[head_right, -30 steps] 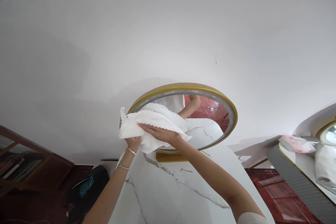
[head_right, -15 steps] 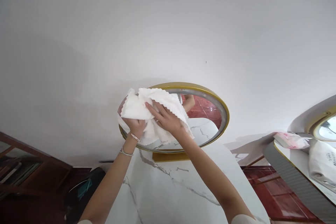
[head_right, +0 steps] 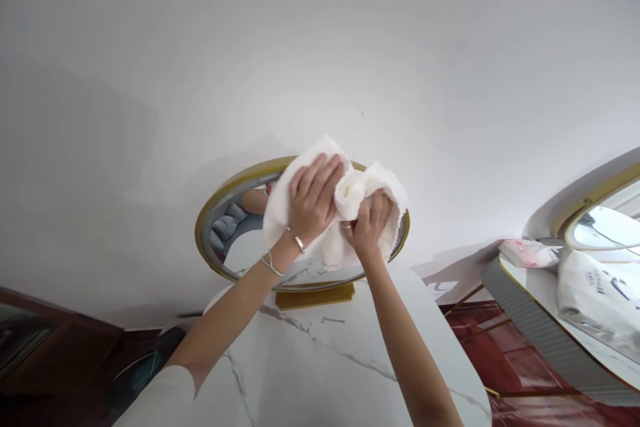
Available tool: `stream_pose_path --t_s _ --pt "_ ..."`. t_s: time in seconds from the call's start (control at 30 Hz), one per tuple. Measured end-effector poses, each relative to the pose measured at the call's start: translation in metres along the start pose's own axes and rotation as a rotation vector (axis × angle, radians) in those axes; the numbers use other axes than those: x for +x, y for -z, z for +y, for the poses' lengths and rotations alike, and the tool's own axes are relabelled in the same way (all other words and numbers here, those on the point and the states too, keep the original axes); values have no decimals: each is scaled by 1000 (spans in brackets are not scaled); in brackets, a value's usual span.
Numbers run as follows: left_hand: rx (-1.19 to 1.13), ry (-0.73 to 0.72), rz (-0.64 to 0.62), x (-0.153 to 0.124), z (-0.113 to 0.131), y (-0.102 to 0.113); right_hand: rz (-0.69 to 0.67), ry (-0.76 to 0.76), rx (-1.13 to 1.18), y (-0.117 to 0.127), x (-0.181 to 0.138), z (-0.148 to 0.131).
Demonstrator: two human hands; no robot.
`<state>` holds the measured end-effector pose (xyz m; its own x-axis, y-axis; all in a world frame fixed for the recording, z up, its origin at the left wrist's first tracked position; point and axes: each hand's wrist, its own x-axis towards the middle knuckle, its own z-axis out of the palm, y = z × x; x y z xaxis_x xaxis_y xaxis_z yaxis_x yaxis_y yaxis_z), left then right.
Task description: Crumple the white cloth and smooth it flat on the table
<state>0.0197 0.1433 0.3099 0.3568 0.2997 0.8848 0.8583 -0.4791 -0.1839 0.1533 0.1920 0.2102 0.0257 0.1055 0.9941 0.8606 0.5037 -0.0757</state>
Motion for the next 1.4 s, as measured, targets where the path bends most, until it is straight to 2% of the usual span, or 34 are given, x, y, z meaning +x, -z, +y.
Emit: stream_pose_path --t_s 0.17,0.33,0.5,0.6,0.77,0.9,1.0,1.1,1.2,1.3,1.4 --pt "-9 -168 -82 -1 30 -30 9 -115 -47 13 -29 24" --pt "109 -285 -188 -5 50 -39 -112 -233 -63 25 -42 34" --pt "98 -265 -296 -26 56 -40 -146 -155 -71 28 -69 43" --pt "56 -243 -350 -58 56 -47 -188 -91 -78 33 -100 45" --pt "-80 -231 -456 -135 57 -63 -235 -33 -101 52 -161 44" --pt "-180 -262 -506 -191 55 -69 -362 34 -103 66 -202 44" --pt "-200 -275 -520 -217 51 -71 -434 60 -102 72 -219 43" --pt "-209 -263 -528 -228 49 -73 -448 52 -106 74 -223 40" --pt "-193 -217 -526 -228 51 -73 -422 35 -110 73 -212 37" --pt "-156 -155 -489 -223 52 -73 -347 20 -85 70 -184 35" --pt "-103 -87 -399 -209 50 -70 -224 31 -41 65 -142 33"
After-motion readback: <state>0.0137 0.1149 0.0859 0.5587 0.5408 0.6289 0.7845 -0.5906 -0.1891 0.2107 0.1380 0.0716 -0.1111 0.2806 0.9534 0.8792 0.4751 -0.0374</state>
